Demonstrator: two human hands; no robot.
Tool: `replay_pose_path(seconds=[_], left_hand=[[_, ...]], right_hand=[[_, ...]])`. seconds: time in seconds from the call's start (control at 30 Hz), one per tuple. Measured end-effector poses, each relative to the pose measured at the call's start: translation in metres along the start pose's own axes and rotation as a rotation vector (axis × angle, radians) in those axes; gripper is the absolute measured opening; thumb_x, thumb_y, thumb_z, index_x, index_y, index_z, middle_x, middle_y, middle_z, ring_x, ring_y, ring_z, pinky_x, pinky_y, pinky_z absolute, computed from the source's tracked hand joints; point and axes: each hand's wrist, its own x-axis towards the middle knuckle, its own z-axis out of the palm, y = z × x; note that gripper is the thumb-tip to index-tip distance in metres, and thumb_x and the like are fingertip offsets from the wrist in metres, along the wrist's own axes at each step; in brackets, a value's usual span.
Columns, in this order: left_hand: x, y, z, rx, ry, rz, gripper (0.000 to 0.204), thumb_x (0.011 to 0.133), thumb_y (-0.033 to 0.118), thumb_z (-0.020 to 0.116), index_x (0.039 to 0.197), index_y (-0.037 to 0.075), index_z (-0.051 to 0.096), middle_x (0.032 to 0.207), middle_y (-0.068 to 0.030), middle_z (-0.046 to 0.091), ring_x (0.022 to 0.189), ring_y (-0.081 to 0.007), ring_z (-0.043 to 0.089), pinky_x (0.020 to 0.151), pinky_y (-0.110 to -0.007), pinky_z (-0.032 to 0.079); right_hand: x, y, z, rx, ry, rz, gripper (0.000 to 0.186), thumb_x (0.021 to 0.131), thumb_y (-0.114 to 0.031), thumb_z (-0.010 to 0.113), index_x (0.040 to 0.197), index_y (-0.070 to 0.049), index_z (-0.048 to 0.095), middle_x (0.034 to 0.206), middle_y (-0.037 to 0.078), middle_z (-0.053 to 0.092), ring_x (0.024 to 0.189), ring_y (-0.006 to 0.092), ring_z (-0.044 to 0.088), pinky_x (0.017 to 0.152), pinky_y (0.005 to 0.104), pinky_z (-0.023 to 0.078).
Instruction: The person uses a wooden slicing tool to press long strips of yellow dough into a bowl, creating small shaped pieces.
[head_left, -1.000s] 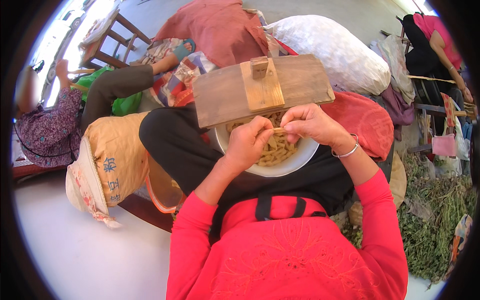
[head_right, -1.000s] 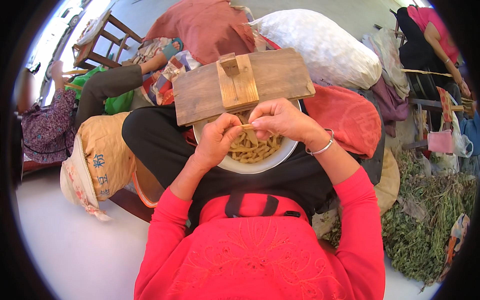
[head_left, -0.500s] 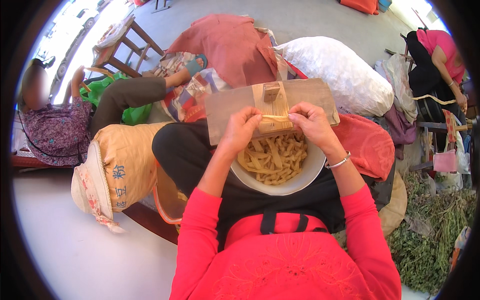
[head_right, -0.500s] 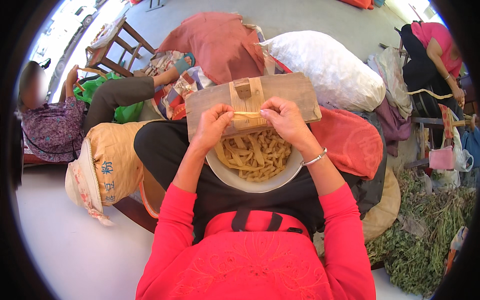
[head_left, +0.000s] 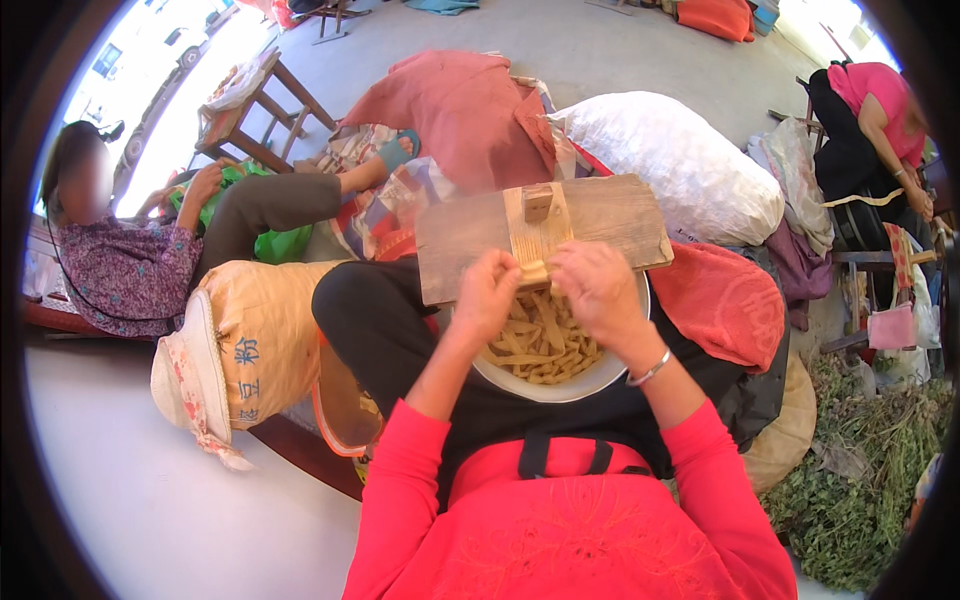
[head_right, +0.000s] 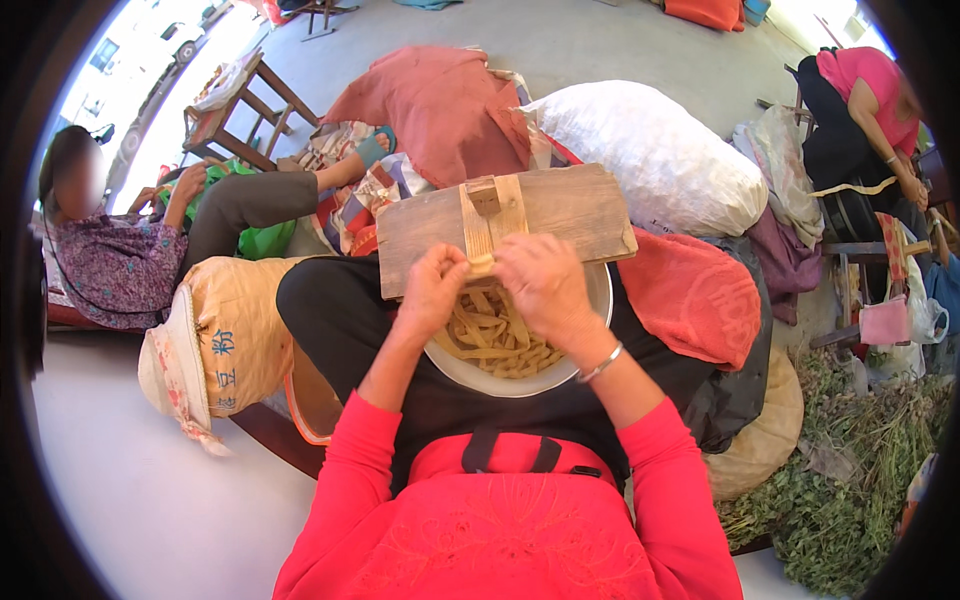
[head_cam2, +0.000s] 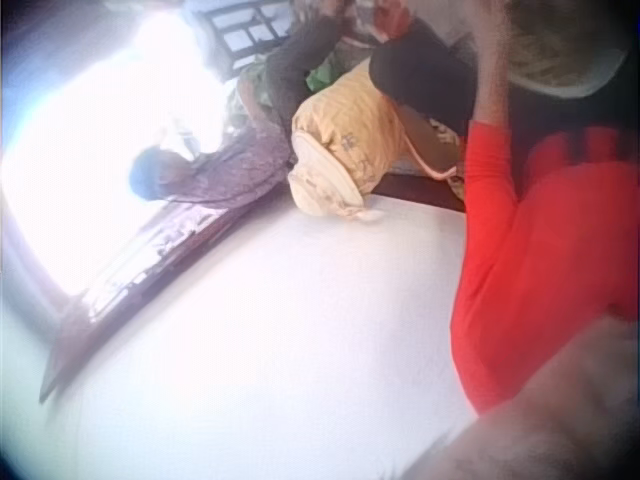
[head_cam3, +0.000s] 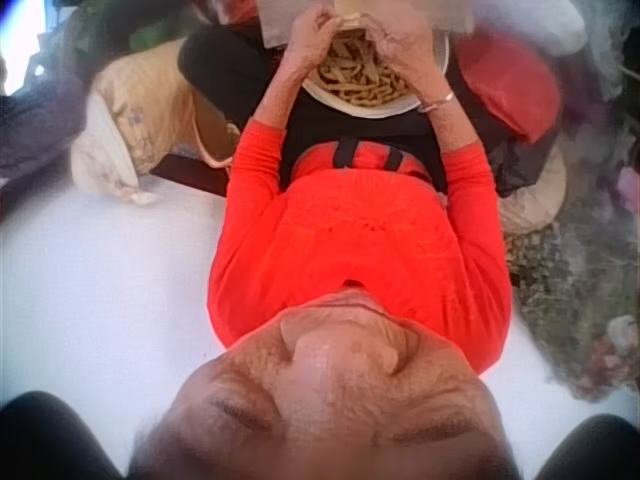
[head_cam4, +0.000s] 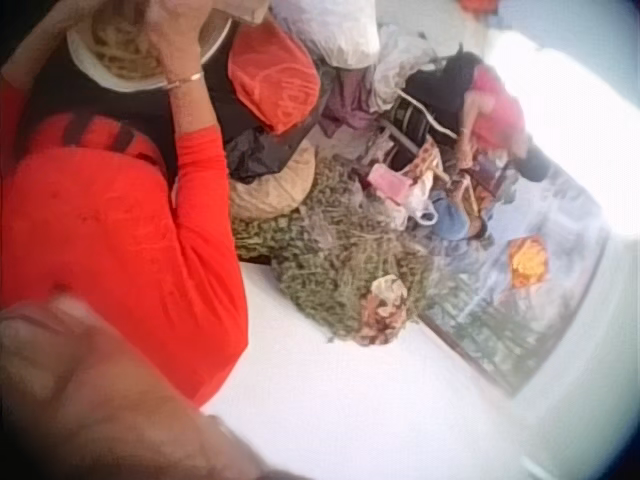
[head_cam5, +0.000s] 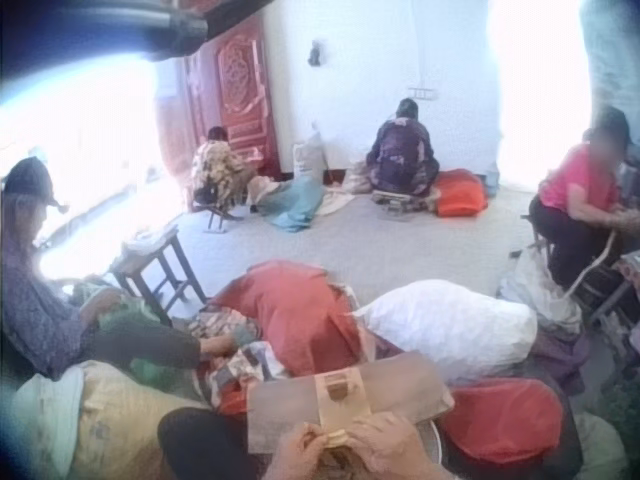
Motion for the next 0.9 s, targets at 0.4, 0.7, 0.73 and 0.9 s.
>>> replay_pose_path(seconds=[0.4,0.7,0.73,0.9], left_hand=[[-0.027,0.078,-0.023,0.005,-0.417,0.125,0.023,0.097,0.018,0.053,0.095,0.0,0.066,0.072,-0.0004,0.059,0.067,-0.006,0.051,0.06,-0.024,0.044],[-0.056,0.131,0.0,-0.464,-0.393,0.371,0.031,0.096,0.016,0.043,0.115,-0.004,0.057,0.1,-0.0075,0.064,0.083,-0.0167,0.06,0.075,-0.031,0.048],[-0.057,0.13,0.009,-0.405,-0.365,0.313,0.035,0.096,0.014,0.046,0.126,-0.003,0.05,0.099,-0.0033,0.06,0.078,-0.012,0.057,0.07,-0.027,0.047],[-0.037,0.081,0.036,-0.9,-0.411,-0.24,0.034,0.095,0.012,0.053,0.129,0.006,0.049,0.067,0.0058,0.041,0.052,-0.0023,0.031,0.044,-0.018,0.024]], right_hand=[[-0.022,-0.009,-0.046,0.059,-0.463,-0.053,0.027,0.086,-0.018,0.063,0.065,-0.009,0.05,0.06,0.011,0.053,0.055,0.0233,0.059,0.052,0.0348,0.045],[0.003,-0.083,-0.104,0.724,-0.154,0.385,0.021,0.088,-0.005,0.059,0.105,-0.001,0.069,0.08,0.007,0.07,0.074,0.0111,0.066,0.068,0.0244,0.052],[0.004,-0.067,-0.085,0.532,0.017,0.392,0.021,0.09,-0.007,0.057,0.107,-0.002,0.069,0.078,0.007,0.068,0.07,0.0104,0.066,0.065,0.0251,0.051],[-0.007,-0.017,-0.025,0.054,0.158,0.182,0.031,0.081,-0.008,0.062,0.111,-0.014,0.069,0.064,0.009,0.06,0.055,0.0269,0.058,0.053,0.0355,0.045]])
